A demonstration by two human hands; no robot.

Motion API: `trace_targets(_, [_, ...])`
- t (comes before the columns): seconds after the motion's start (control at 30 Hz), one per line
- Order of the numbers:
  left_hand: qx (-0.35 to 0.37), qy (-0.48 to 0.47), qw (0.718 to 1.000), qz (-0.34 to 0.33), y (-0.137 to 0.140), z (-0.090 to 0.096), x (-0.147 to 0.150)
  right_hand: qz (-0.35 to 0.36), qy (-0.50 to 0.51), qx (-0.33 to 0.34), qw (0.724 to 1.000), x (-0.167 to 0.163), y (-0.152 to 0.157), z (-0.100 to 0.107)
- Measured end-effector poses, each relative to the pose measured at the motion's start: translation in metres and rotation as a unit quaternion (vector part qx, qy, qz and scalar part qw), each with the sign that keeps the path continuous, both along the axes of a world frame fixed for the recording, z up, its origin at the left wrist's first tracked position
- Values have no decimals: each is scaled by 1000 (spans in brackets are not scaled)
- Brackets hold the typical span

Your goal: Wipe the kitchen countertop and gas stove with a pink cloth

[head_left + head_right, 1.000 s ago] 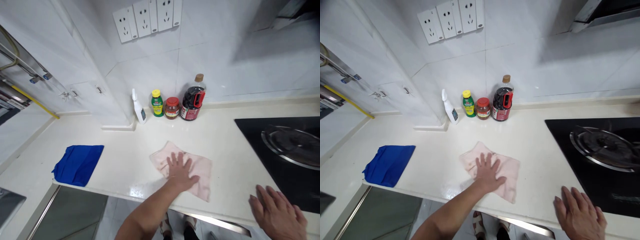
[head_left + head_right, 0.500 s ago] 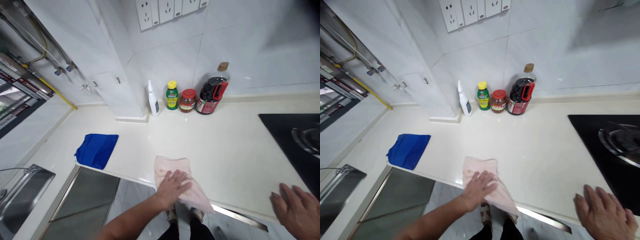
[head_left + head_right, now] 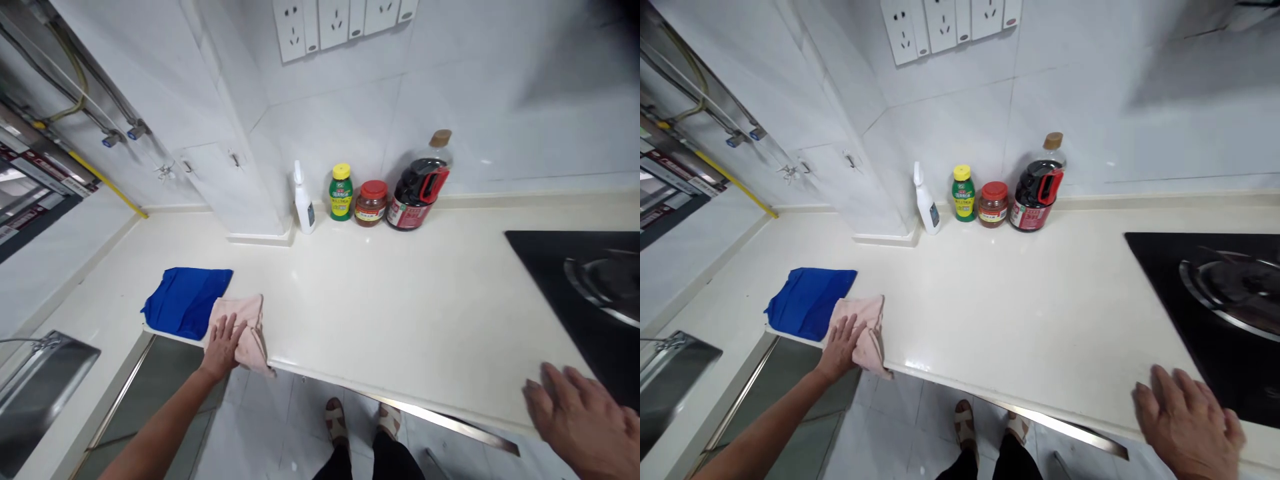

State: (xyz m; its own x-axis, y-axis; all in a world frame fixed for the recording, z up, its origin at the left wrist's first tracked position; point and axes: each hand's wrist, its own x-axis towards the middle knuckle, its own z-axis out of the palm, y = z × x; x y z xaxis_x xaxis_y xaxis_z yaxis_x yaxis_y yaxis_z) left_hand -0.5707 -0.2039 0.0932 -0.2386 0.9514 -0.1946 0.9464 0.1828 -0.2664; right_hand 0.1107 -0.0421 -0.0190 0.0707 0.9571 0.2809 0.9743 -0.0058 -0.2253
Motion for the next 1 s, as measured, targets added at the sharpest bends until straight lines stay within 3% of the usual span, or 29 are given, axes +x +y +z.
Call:
trace_targets(0.17, [33,34,998,-29,4,-14,31,-12,-41,9,999,-10,6,7])
trace_targets(0.33, [70,12,991,-117,24,-28,93,-18,-61,15,998,-17,9,17])
trace_targets(0.53, [59,-67,975,-205,71,-41,210,-14,-10,0,1000,-20,14,24])
trace_targets(0.67, [48,-89,960,-262,102,-47,313,9,130,16,991,-18,16,37])
trace_targets(0.77, [34,-111,950,-289,122,-51,392,-29,278,79,957,-11,-3,52])
trace_targets(0.83, [31,-126,945,-301,135,-52,441,-62,374,83,922,-5,-31,60])
trace_targets(0.9, [32,-135,939,-313,147,-53,487,-88,473,32,876,-2,-66,62])
trace_targets(1.0, [20,-151,932,-329,164,-56,555,-144,603,-66,782,-1,-109,50])
